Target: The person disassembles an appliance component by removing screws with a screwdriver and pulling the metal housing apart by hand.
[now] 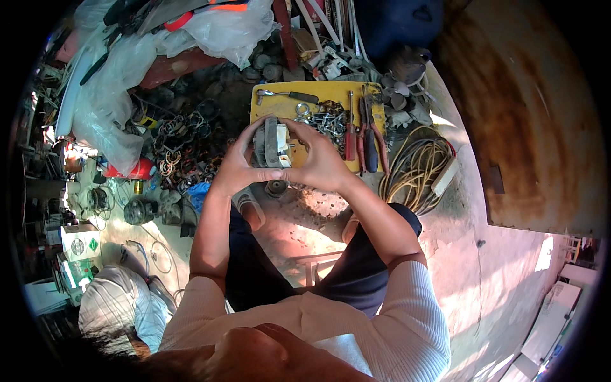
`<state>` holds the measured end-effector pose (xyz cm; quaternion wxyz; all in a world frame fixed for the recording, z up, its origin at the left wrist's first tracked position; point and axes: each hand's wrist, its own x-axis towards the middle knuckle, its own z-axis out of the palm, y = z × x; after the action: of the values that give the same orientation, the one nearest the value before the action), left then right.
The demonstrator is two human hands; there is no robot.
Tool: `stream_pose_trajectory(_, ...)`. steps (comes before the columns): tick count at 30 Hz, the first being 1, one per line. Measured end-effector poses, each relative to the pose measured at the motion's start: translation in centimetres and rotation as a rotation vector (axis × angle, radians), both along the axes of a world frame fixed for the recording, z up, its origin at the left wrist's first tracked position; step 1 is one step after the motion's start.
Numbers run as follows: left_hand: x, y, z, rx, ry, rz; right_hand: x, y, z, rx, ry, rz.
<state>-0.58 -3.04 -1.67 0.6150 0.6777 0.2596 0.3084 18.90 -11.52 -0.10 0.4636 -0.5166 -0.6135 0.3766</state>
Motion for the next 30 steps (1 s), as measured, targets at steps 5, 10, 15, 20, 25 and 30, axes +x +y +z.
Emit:
stream_pose_trajectory(5, -0.7, 0.2, -0.3, 0.116, 0.084, 0.002, 0.0, 0.1, -0.2, -0.005, 0.005, 0.031)
stream_pose_trajectory(10, -0.7, -0.2, 0.2, 0.217, 0.156, 0.026, 0.3, 0.0, -0.6, -0.006, -0.030, 0.055)
stream_pose_trajectory(15, -0.6, -0.8, 0.3, 0.241, 0.154, 0.048, 0.3, 0.0, -0.8, -0.004, -0.016, 0.064)
stream_pose_trajectory(20, -0.6, -1.0, 0.2, 0.263, 0.147, 0.050, 0.4, -0.3, -0.6, -0.026, -0.069, 0.055)
stream_pose_trajectory(25, -0.6, -1.4, -0.2, 0.302, 0.154, 0.061, 0.6, -0.8, -0.5, -0.023, -0.118, 0.040)
stream_pose_trajectory(30, -0.9, -1.3, 0.1, 0.335, 0.173, 0.004, 0.9, -1.1, -0.5, 0.035, -0.239, 0.050)
